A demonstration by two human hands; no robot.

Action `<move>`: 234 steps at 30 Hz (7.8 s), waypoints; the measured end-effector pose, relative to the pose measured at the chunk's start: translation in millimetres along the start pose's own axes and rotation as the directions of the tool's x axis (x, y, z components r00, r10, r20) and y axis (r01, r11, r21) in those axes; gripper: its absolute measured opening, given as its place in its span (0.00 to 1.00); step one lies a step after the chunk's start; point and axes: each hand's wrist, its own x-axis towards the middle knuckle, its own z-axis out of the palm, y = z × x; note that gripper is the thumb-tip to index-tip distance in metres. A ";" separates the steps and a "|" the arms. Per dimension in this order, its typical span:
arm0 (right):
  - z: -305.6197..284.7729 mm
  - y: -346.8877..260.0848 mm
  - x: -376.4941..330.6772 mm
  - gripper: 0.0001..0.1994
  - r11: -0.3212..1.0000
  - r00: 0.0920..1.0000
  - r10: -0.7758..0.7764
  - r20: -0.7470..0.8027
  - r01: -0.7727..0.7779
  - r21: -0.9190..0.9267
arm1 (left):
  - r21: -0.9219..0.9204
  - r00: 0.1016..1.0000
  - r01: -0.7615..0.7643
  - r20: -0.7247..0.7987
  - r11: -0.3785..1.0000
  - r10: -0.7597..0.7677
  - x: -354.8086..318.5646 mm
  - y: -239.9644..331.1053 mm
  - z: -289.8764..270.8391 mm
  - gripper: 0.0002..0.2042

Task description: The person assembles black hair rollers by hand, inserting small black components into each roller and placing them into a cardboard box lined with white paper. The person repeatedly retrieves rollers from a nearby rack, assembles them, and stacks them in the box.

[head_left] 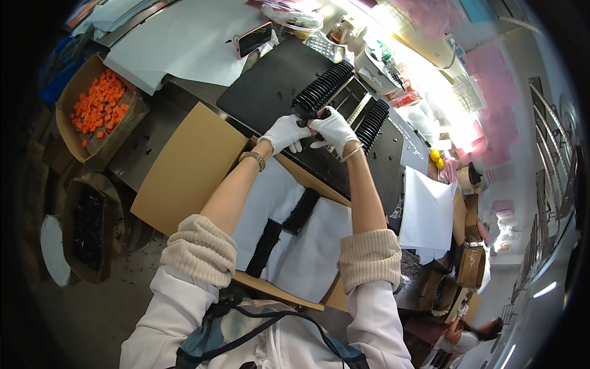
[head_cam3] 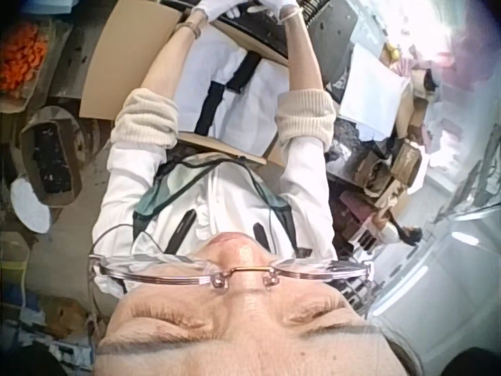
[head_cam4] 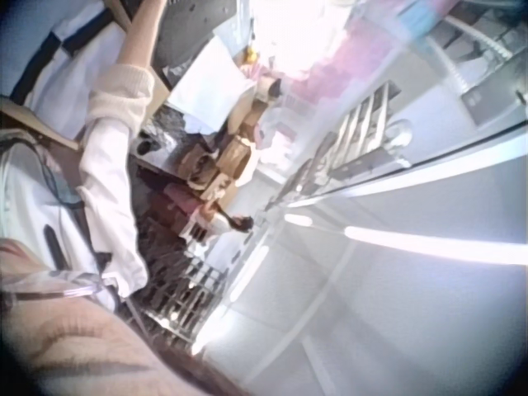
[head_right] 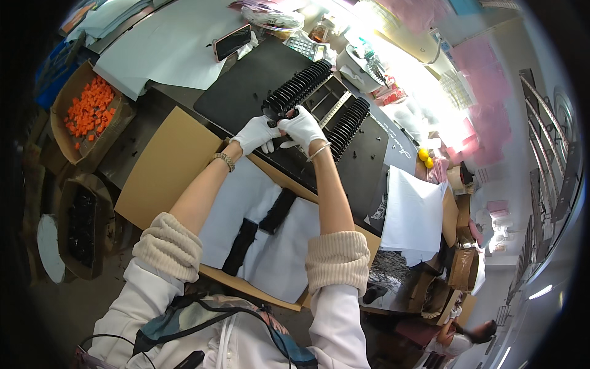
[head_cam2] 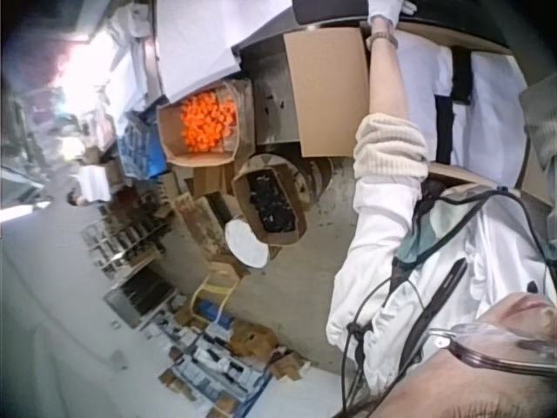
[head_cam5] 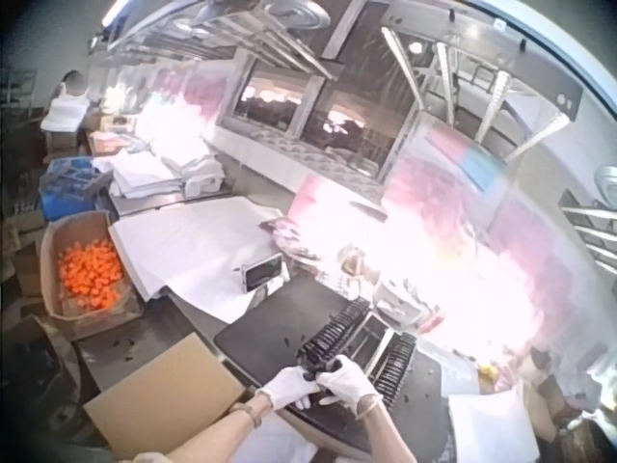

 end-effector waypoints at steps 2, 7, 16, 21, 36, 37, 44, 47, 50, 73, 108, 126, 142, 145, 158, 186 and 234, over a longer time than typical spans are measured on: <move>12.4 9.9 -4.0 0.16 0.993 0.981 -0.101 -0.163 0.088 -0.085 | 0.065 0.992 -0.093 -0.080 0.993 0.098 -8.5 -1.7 5.8 0.14; 33.1 19.5 -12.1 0.24 0.932 0.894 -0.298 -0.334 0.197 -0.305 | 0.740 0.561 -0.212 -0.443 0.639 0.699 -30.9 -1.3 23.5 0.30; 25.6 6.3 -17.1 0.26 0.971 0.930 -0.198 -0.308 0.144 -0.191 | 0.851 0.625 -0.398 -0.023 0.343 0.780 -9.9 16.2 11.4 0.23; 14.8 5.8 -70.4 0.18 0.957 0.945 -0.175 -0.278 0.230 0.179 | 0.752 0.520 -0.531 -0.076 0.391 0.851 -66.5 24.0 26.7 0.27; 101.4 178.3 -223.2 0.14 0.367 0.902 0.159 0.402 -0.432 0.824 | 0.632 0.785 -0.594 0.319 0.497 0.531 -210.3 -64.6 87.4 0.23; 99.5 183.1 -225.0 0.13 0.373 0.877 0.145 0.459 -0.478 0.796 | 0.613 0.755 -0.638 0.380 0.465 0.534 -211.6 -68.3 87.7 0.23; 104.6 201.7 -239.7 0.13 -0.300 0.763 -0.282 0.582 -0.647 0.701 | 0.458 0.833 -0.544 0.191 0.703 0.520 -231.7 -81.5 86.5 0.24; 101.6 194.1 -227.6 0.17 0.092 0.905 0.065 0.420 -0.424 0.901 | 0.562 0.781 -0.579 0.175 0.590 0.600 -221.6 -77.1 73.8 0.22; 101.6 182.4 -196.5 0.19 0.925 0.958 -0.112 -0.263 0.198 0.325 | 0.623 0.903 -0.239 -0.140 0.745 0.407 -191.3 -75.4 48.3 0.12; -37.8 31.0 -5.1 0.08 0.113 0.801 -0.598 0.028 0.119 -0.986 | 0.880 0.755 -0.468 0.347 0.085 0.557 -151.9 -124.3 73.2 0.07; 67.1 131.8 -178.4 0.07 0.722 0.748 -0.610 -0.260 0.391 -0.571 | 0.812 0.856 -0.414 0.193 0.412 0.479 -172.4 -48.0 40.2 0.07; 99.3 208.1 -208.0 0.11 0.382 0.824 -0.553 0.124 0.384 -0.841 | 0.893 0.917 -0.388 0.348 0.228 0.197 -137.0 -114.5 57.7 0.09; 42.4 172.2 -187.5 0.17 0.855 0.763 -0.396 -0.511 0.103 -0.509 | 0.789 0.594 -0.587 0.267 0.182 0.758 -115.1 -21.1 77.8 0.11; 14.3 151.7 -135.4 0.38 0.905 0.579 -0.401 -0.710 0.132 -0.404 | 0.835 0.505 -0.533 0.183 0.138 0.843 -40.7 23.3 117.0 0.19; -15.1 152.2 -59.6 0.19 0.964 0.808 0.175 -0.562 -0.024 0.266 | 0.767 0.668 -0.555 0.180 0.322 0.722 205.9 23.8 194.5 0.17; -7.2 158.2 -55.8 0.31 0.989 0.741 0.049 -0.669 0.058 0.137 | 0.972 0.983 -0.181 0.182 0.148 0.002 256.3 94.2 222.5 0.22; 140.2 179.6 -250.7 0.19 0.924 0.985 0.157 -0.072 -0.120 0.364 | -0.435 0.932 0.023 -0.315 0.900 -0.176 -225.2 -93.5 115.2 0.10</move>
